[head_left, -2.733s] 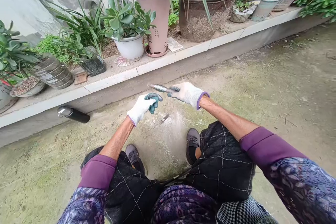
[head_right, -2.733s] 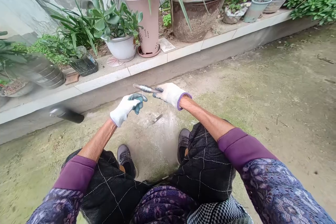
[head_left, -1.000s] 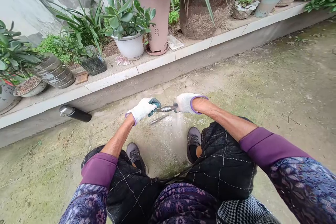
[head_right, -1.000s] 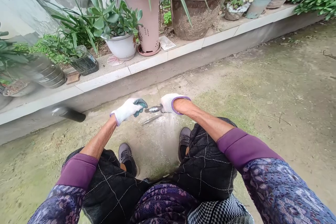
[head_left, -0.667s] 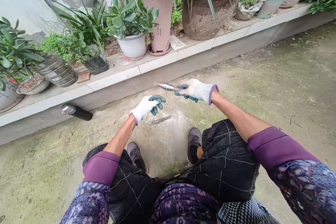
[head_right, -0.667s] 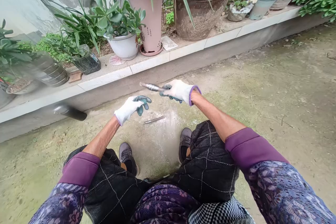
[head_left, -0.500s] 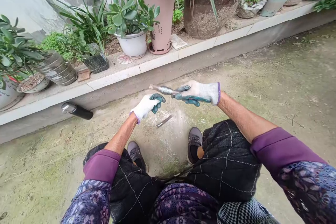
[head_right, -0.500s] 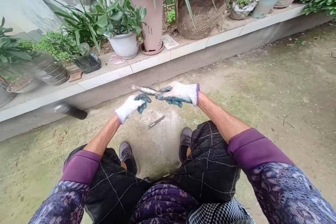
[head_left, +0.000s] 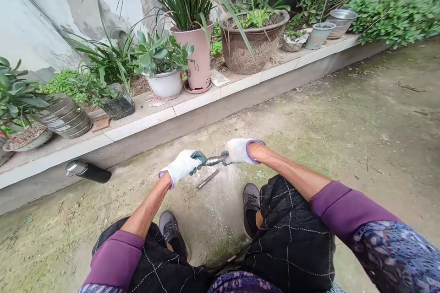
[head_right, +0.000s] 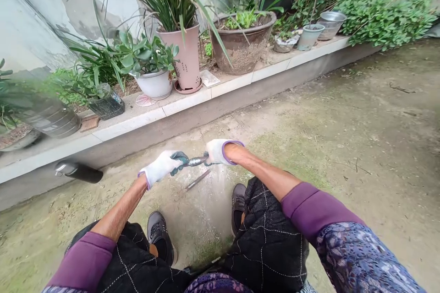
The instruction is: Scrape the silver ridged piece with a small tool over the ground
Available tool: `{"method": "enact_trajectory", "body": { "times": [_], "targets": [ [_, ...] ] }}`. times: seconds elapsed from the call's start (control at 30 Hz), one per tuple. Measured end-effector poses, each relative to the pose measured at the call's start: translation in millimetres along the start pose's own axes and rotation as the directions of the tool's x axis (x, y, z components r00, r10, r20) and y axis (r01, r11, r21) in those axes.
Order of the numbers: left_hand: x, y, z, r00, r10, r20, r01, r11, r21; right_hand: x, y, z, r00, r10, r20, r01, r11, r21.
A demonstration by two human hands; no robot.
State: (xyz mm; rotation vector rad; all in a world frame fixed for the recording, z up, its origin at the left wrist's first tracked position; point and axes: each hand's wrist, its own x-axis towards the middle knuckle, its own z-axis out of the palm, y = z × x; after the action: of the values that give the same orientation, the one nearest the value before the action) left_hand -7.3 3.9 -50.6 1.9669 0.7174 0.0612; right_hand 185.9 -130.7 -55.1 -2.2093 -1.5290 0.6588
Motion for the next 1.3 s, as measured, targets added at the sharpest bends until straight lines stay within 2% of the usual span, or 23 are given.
{"method": "enact_trajectory", "body": {
  "times": [0.13, 0.2, 0.3, 0.37, 0.47, 0.6, 0.67, 0.73, 0.83, 0.9, 0.97, 1.0, 1.07, 1.1, 1.17, 1.23, 1.3],
  "targets": [
    [3, 10, -2.2, 0.998, 0.050, -0.044, -0.052, 0.998, -0.043, 1, -3, -20, 0.999, -0.053, 0.013, 0.055, 0.981, -0.186],
    [5, 20, -7.0, 0.995, 0.077, -0.063, -0.083, 0.991, -0.107, -1, -6, -29, 0.997, -0.071, -0.018, 0.067, 0.985, -0.158],
    [7, 33, -15.2, 0.995, 0.085, -0.055, -0.097, 0.954, -0.283, -6, -10, -34, 0.997, -0.042, -0.061, 0.047, 0.997, 0.067],
    [9, 39, -18.9, 0.995, 0.078, -0.061, -0.095, 0.927, -0.362, -10, -14, -34, 0.999, 0.011, -0.048, 0.001, 0.968, 0.252],
    [11, 42, -19.7, 0.992, 0.070, -0.106, -0.106, 0.914, -0.392, -12, -20, -32, 0.998, 0.054, -0.025, -0.038, 0.897, 0.441],
    [12, 43, -16.1, 0.987, 0.061, -0.148, -0.120, 0.893, -0.434, -11, -22, -31, 0.999, 0.042, 0.004, -0.036, 0.807, 0.589],
    [10, 43, -15.6, 0.986, 0.070, -0.150, -0.132, 0.878, -0.461, -12, -18, -30, 0.998, -0.002, 0.069, -0.045, 0.745, 0.665],
    [9, 41, -16.6, 0.990, 0.119, -0.079, -0.143, 0.849, -0.508, -15, -11, -29, 0.982, -0.122, 0.146, -0.028, 0.664, 0.747],
    [7, 35, -18.8, 0.976, 0.212, 0.047, -0.147, 0.803, -0.578, -18, -3, -24, 0.919, -0.334, 0.209, 0.014, 0.558, 0.830],
    [7, 32, -19.0, 0.975, 0.219, 0.037, -0.157, 0.801, -0.578, -17, -2, -20, 0.906, -0.355, 0.232, 0.019, 0.581, 0.814],
    [8, 31, -18.0, 0.983, 0.183, -0.018, -0.162, 0.815, -0.556, -13, -6, -17, 0.943, -0.252, 0.218, 0.011, 0.677, 0.736],
    [8, 32, -17.2, 0.986, 0.161, -0.045, -0.160, 0.824, -0.544, -11, -8, -16, 0.966, -0.184, 0.181, 0.013, 0.734, 0.679],
    [9, 36, -15.6, 0.986, 0.135, -0.098, -0.166, 0.827, -0.537, -5, -14, -17, 0.996, -0.084, 0.023, 0.059, 0.846, 0.530],
    [9, 38, -15.0, 0.983, 0.133, -0.124, -0.180, 0.821, -0.542, -2, -16, -18, 0.993, -0.080, -0.088, 0.110, 0.893, 0.437],
    [9, 42, -14.4, 0.974, 0.142, -0.179, -0.220, 0.796, -0.564, 2, -18, -19, 0.952, -0.145, -0.269, 0.210, 0.951, 0.229],
    [11, 44, -14.7, 0.966, 0.147, -0.214, -0.248, 0.773, -0.584, 5, -20, -20, 0.908, -0.220, -0.356, 0.263, 0.962, 0.078],
    [12, 45, -15.5, 0.963, 0.144, -0.230, -0.255, 0.769, -0.586, 6, -21, -19, 0.894, -0.245, -0.376, 0.275, 0.961, 0.026]
  ]
}}
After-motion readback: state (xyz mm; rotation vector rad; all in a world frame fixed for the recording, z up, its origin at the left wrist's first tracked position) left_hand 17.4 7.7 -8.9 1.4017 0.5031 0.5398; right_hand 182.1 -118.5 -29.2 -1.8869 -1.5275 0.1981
